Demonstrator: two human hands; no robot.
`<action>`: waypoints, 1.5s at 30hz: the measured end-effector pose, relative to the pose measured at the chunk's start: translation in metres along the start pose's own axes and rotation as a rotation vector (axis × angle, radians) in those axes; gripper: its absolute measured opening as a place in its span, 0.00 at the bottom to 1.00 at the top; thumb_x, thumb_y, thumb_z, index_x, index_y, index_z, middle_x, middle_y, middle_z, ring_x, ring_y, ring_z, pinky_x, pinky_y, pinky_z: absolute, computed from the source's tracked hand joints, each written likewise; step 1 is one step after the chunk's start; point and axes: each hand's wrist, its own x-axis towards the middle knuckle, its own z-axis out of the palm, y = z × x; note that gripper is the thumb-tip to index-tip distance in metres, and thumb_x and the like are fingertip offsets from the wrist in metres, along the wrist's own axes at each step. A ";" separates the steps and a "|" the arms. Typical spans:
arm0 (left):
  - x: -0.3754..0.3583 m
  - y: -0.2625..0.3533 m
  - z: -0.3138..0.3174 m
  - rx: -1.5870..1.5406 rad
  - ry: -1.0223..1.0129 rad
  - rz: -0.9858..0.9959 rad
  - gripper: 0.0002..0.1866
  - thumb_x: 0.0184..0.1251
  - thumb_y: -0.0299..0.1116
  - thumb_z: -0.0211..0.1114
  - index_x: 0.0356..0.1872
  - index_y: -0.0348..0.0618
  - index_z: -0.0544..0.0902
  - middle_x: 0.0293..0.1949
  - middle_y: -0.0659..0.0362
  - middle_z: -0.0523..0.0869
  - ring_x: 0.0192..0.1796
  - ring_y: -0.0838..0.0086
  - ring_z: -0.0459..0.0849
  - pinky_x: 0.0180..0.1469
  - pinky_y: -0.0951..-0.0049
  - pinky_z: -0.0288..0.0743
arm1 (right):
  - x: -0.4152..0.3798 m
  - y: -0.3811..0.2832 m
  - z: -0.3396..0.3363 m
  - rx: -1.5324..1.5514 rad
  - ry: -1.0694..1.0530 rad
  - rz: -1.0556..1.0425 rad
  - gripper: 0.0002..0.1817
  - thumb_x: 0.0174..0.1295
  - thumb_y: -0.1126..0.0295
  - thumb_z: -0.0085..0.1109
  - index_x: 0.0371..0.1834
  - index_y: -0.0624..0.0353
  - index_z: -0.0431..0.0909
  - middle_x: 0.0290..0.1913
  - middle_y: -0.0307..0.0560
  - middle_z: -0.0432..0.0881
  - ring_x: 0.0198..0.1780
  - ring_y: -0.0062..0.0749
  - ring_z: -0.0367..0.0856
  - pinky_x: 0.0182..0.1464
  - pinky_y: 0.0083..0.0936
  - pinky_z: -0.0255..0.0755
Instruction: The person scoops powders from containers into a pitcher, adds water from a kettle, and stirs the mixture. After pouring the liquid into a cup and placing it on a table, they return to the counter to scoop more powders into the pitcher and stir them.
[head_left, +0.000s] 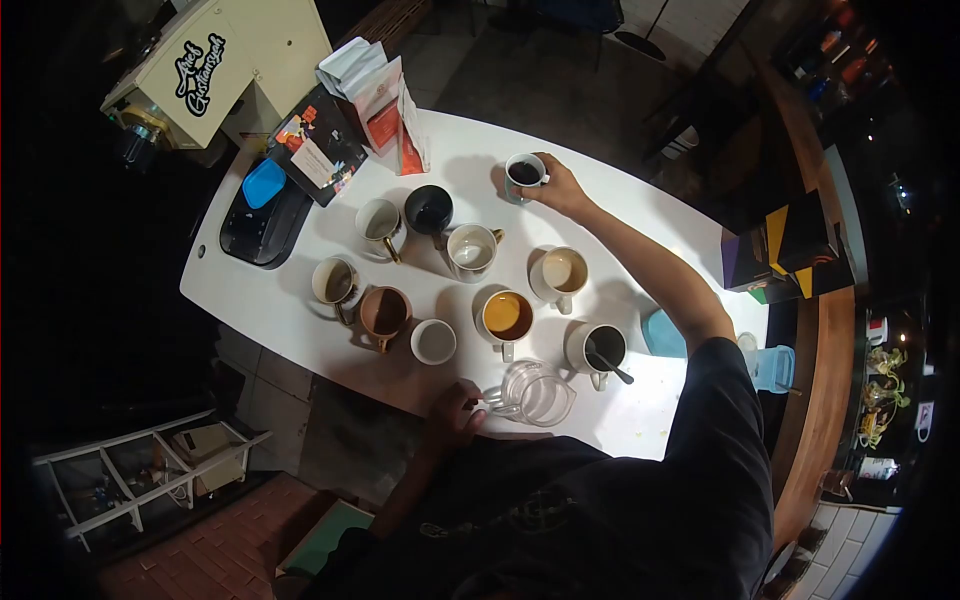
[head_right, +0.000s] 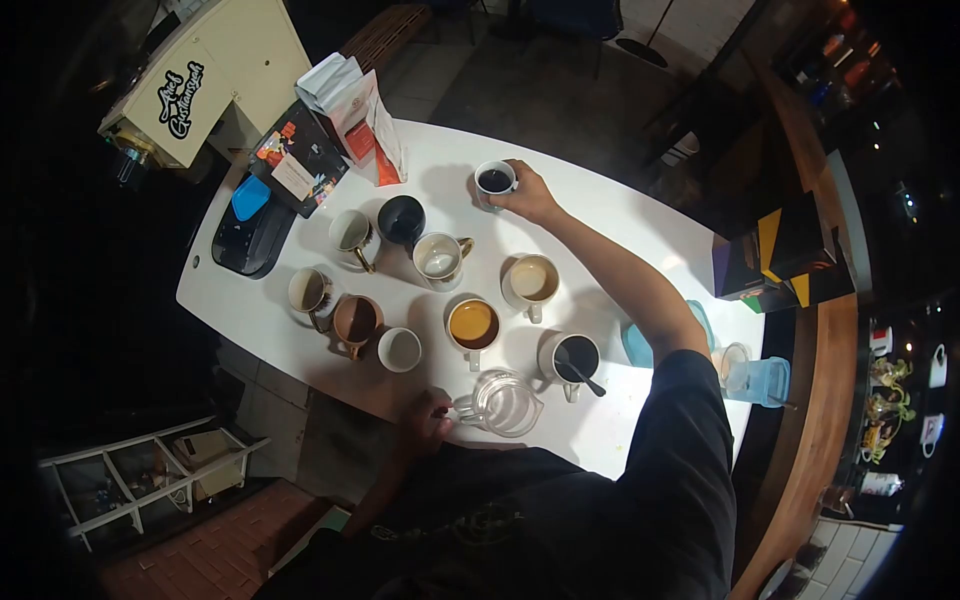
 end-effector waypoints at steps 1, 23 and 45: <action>0.000 0.001 0.000 0.001 0.005 0.005 0.12 0.57 0.29 0.66 0.41 0.40 0.77 0.34 0.54 0.79 0.35 0.65 0.81 0.40 0.67 0.78 | 0.003 0.000 0.003 0.024 0.011 -0.017 0.42 0.45 0.55 0.79 0.62 0.62 0.72 0.57 0.52 0.81 0.59 0.39 0.78 0.63 0.32 0.71; 0.005 0.003 -0.007 -0.045 -0.031 0.053 0.11 0.58 0.31 0.65 0.39 0.38 0.77 0.34 0.52 0.79 0.37 0.62 0.81 0.39 0.65 0.77 | 0.018 0.006 0.015 0.122 -0.049 0.068 0.43 0.46 0.57 0.80 0.65 0.60 0.70 0.59 0.50 0.78 0.62 0.37 0.76 0.65 0.33 0.69; 0.043 0.255 -0.187 -0.631 0.105 0.913 0.16 0.67 0.51 0.57 0.42 0.53 0.84 0.32 0.59 0.74 0.27 0.69 0.75 0.25 0.69 0.70 | 0.011 0.001 -0.013 -0.078 -0.031 0.239 0.57 0.45 0.41 0.77 0.70 0.66 0.57 0.63 0.66 0.70 0.65 0.48 0.72 0.66 0.36 0.70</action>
